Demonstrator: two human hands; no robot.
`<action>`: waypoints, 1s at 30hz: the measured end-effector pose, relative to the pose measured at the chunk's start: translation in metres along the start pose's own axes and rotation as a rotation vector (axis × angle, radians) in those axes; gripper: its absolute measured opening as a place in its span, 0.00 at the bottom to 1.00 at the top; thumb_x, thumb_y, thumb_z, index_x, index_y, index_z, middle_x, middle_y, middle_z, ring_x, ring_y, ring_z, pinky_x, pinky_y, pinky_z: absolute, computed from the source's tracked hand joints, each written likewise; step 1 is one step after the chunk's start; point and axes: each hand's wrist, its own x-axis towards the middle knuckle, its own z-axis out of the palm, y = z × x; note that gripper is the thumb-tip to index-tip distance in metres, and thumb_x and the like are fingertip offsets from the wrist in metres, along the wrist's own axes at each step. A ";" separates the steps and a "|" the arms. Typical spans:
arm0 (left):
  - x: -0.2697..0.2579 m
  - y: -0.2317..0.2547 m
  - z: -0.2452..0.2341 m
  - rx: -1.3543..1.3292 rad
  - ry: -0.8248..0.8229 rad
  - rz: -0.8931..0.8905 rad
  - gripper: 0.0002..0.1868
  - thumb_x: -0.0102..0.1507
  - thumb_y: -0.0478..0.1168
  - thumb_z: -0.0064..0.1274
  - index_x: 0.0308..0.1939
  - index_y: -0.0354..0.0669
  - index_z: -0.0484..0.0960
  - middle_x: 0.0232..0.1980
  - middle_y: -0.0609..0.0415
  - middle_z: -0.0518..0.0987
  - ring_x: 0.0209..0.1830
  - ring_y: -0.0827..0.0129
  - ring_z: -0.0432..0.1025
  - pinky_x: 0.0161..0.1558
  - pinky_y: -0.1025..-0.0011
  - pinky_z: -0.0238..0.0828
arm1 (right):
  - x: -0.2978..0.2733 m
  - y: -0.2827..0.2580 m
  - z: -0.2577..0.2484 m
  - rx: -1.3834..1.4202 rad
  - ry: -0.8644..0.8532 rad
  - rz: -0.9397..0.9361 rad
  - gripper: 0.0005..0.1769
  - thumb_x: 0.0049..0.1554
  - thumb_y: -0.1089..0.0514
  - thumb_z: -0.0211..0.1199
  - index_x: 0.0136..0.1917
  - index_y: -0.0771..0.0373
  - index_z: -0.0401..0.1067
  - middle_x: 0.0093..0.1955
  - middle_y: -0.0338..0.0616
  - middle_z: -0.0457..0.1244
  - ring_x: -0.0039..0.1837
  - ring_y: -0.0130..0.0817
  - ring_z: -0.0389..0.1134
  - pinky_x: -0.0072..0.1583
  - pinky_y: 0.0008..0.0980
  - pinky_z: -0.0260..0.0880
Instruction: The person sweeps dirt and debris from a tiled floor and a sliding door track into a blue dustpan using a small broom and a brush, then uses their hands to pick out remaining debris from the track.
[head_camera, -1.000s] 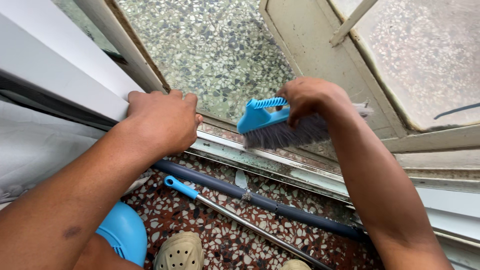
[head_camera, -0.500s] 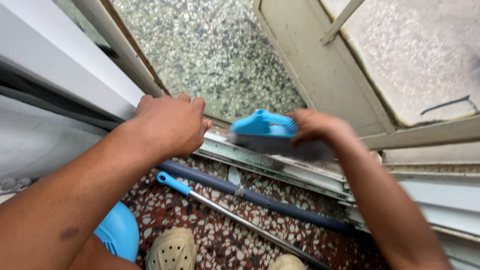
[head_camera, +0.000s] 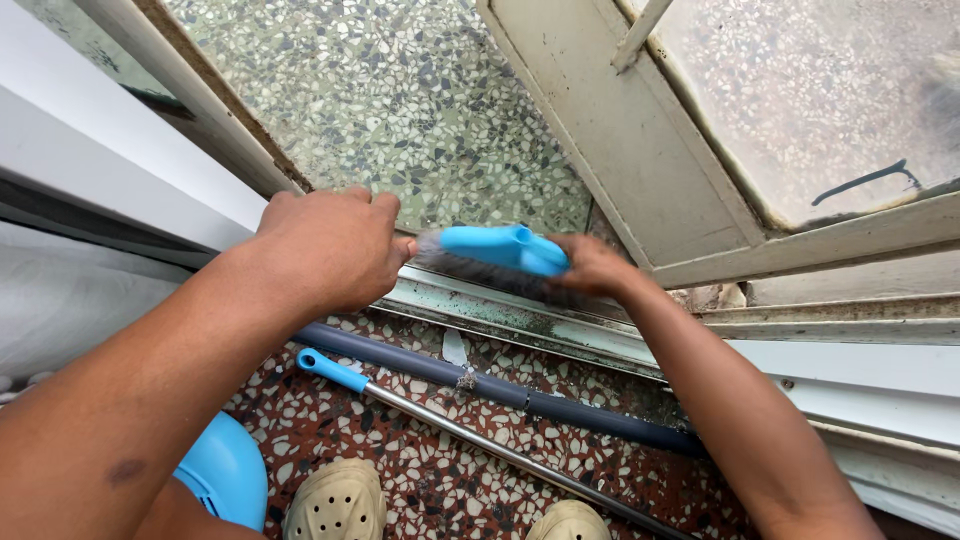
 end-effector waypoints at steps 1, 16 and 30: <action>-0.002 -0.002 0.000 -0.008 -0.011 -0.011 0.26 0.70 0.59 0.39 0.64 0.48 0.72 0.63 0.48 0.76 0.62 0.49 0.72 0.60 0.46 0.68 | 0.002 0.014 0.003 -0.017 -0.128 0.005 0.42 0.40 0.49 0.80 0.67 0.53 0.71 0.52 0.49 0.73 0.52 0.43 0.73 0.57 0.44 0.73; 0.013 0.007 0.001 0.014 -0.074 -0.011 0.30 0.69 0.62 0.40 0.66 0.47 0.70 0.65 0.47 0.74 0.64 0.50 0.72 0.61 0.47 0.69 | -0.015 0.061 -0.005 0.014 -0.168 0.245 0.34 0.41 0.52 0.82 0.60 0.54 0.75 0.53 0.48 0.72 0.55 0.43 0.73 0.59 0.44 0.71; 0.009 0.009 -0.004 -0.007 -0.076 0.019 0.30 0.69 0.63 0.40 0.64 0.46 0.71 0.64 0.47 0.75 0.65 0.52 0.71 0.62 0.48 0.68 | -0.043 0.026 -0.017 0.049 -0.029 0.256 0.31 0.43 0.56 0.77 0.60 0.53 0.74 0.43 0.51 0.73 0.45 0.44 0.74 0.49 0.44 0.73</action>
